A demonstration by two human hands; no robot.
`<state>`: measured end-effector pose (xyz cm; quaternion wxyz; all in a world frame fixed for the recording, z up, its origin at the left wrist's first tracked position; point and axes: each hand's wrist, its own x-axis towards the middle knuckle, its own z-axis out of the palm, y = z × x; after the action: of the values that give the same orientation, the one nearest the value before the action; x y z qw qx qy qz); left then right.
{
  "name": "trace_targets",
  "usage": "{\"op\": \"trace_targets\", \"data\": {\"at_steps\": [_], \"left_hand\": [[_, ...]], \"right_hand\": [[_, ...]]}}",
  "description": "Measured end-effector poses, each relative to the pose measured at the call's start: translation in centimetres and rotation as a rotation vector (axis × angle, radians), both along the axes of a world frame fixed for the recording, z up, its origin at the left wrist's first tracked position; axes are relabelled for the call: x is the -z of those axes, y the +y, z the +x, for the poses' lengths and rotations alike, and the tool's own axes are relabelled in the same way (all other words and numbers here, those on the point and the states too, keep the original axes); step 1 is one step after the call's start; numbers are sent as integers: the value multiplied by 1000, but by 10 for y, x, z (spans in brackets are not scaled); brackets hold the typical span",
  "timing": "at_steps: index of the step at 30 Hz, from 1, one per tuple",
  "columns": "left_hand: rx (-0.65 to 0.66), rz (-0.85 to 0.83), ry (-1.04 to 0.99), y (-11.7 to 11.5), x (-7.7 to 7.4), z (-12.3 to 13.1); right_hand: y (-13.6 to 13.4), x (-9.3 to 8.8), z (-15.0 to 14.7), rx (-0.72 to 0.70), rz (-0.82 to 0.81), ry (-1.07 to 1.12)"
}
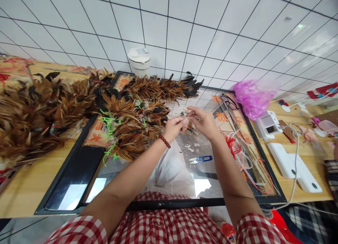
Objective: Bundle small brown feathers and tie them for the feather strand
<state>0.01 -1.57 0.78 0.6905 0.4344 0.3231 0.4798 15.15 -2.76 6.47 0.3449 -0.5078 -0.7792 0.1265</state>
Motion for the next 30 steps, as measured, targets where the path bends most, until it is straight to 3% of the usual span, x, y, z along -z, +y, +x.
{"op": "trace_targets", "data": {"at_steps": [5, 11, 21, 26, 30], "left_hand": [[-26, -66, -44, 2, -1, -2], [37, -42, -59, 2, 0, -4], [115, -8, -52, 1, -1, -6], [163, -132, -132, 1, -2, -4], [99, -218, -200, 2, -2, -1]], "right_hand": [[7, 8, 9, -27, -51, 120], [7, 10, 5, -59, -271, 349], [8, 15, -3, -84, -453, 601], [5, 11, 1, -118, -454, 521], [2, 4, -1, -99, -302, 270]]}}
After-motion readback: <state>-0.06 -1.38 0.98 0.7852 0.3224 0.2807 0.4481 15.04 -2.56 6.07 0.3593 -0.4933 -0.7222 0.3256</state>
